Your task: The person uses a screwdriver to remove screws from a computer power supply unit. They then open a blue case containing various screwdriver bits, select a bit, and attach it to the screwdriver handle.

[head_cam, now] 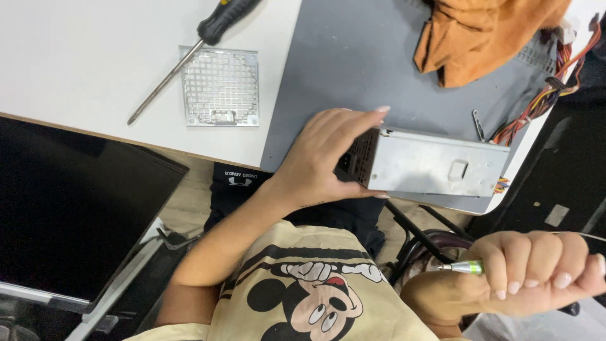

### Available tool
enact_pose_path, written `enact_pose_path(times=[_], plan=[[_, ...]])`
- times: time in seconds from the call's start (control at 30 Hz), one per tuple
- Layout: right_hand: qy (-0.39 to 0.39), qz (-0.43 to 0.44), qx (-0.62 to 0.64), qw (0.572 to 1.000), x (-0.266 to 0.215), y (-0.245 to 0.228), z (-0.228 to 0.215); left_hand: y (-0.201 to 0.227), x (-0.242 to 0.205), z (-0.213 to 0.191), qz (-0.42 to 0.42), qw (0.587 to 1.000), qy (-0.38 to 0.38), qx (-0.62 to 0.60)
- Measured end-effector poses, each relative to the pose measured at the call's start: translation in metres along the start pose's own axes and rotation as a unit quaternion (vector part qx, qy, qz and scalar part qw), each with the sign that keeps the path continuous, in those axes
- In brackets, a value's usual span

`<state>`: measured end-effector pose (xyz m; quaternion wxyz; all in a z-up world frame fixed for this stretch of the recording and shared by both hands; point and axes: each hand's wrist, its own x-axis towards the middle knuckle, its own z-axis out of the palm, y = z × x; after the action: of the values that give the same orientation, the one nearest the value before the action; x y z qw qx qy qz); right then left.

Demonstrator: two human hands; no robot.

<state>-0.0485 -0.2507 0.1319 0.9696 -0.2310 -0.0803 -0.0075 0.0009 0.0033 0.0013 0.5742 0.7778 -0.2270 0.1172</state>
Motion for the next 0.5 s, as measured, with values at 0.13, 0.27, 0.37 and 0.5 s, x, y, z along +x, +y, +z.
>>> enact_pose_path(times=[0.13, 0.27, 0.37, 0.5], plan=[[0.086, 0.004, -0.033, 0.996, -0.012, -0.013, -0.017, 0.002, 0.004, -0.003, -0.078, 0.997, 0.000, -0.024], [0.165, -0.016, -0.106, 0.980, -0.024, -0.016, -0.031, 0.014, 0.021, -0.007, -0.148, 0.988, 0.033, -0.032], [0.212, -0.006, -0.146, 0.966, -0.027, -0.016, -0.036, 0.017, 0.039, -0.008, -0.181, 0.979, 0.055, -0.078], [0.278, -0.007, -0.146, 0.949, -0.033, -0.016, -0.047, 0.012, 0.049, -0.007, -0.230, 0.970, 0.046, -0.064]])
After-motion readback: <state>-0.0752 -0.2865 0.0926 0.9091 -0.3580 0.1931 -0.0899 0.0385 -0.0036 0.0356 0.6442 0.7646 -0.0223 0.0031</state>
